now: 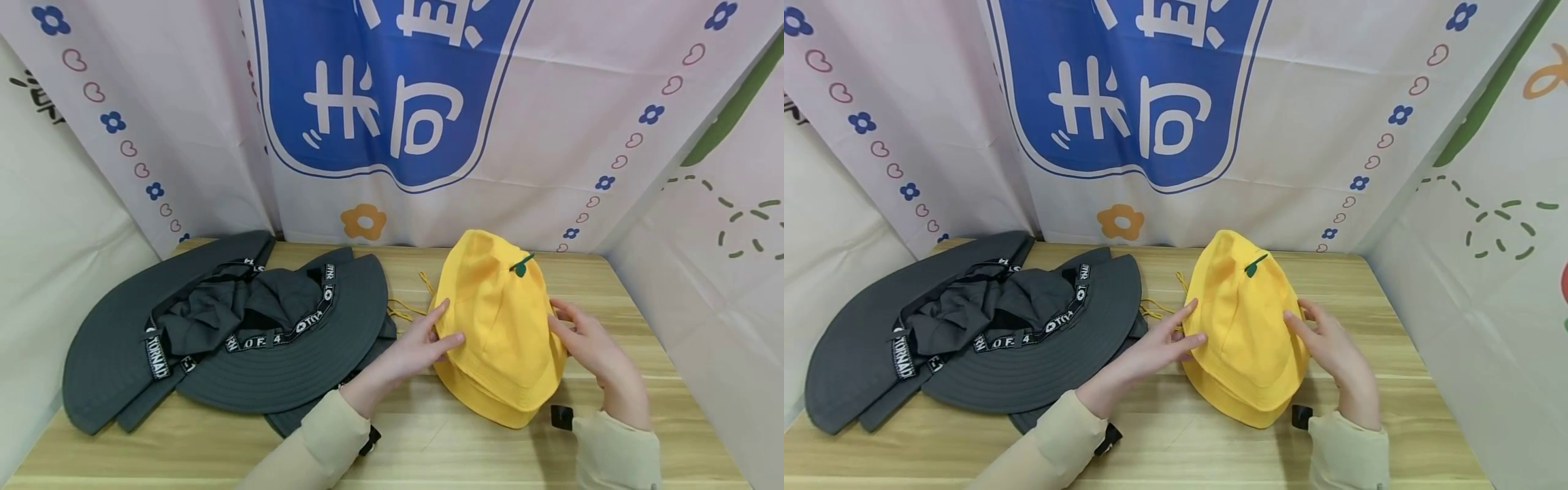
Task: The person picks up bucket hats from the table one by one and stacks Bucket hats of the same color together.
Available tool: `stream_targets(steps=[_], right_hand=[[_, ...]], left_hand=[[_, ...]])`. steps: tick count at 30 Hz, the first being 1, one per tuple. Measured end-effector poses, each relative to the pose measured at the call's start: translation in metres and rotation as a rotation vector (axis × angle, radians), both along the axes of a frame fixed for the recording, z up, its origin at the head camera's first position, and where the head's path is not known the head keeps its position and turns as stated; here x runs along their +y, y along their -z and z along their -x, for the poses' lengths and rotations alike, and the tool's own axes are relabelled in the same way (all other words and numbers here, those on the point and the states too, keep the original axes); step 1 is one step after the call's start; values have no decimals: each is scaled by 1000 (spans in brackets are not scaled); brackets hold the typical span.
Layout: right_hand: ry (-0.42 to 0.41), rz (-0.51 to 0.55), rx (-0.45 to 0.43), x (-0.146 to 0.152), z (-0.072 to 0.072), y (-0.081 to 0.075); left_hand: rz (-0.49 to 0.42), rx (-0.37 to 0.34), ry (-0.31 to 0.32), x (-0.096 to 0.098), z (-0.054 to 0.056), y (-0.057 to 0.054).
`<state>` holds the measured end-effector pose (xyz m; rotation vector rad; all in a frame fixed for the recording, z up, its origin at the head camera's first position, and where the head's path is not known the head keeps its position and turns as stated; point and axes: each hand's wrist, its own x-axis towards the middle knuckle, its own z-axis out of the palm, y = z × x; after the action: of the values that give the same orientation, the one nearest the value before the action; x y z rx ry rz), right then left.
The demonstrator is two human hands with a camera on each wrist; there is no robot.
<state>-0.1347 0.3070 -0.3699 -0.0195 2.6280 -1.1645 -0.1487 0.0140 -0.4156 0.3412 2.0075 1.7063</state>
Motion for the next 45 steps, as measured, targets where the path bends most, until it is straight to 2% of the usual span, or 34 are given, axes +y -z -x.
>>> stream_targets(steps=[6, 11, 13, 15, 19, 22, 26, 31, 34, 39, 45], right_hand=[[-31, -17, -6, -3, 0, 2], [-61, -41, -8, -6, 1, 2], [-67, -82, 45, -7, 0, 0], [-68, -78, 138, -9, -3, -4], [-105, 20, 351, -18, -11, -15], [-169, 57, 390, -27, -18, -23], [-216, -20, 354, -37, -23, -29], [-231, -95, 288, -44, -24, -28], [-232, -95, 259, -42, -24, -26], [-235, -93, 240, -35, -23, -25], [-247, -81, 282, -27, -22, -24]], left_hand=[[99, 51, 15, 2, 1, 8], [119, 18, 24, 5, 0, 13], [127, 1, 20, 6, -1, 14], [134, -8, 13, 7, -1, 13], [140, -31, -16, 7, -5, 12], [136, -42, -39, 7, -7, 12], [142, -10, -42, 10, -8, 14], [213, 92, -10, 12, -10, 14], [256, 140, 29, 12, -11, 14], [286, 172, 91, 13, -13, 14], [355, 210, 130, 22, -12, 15]])
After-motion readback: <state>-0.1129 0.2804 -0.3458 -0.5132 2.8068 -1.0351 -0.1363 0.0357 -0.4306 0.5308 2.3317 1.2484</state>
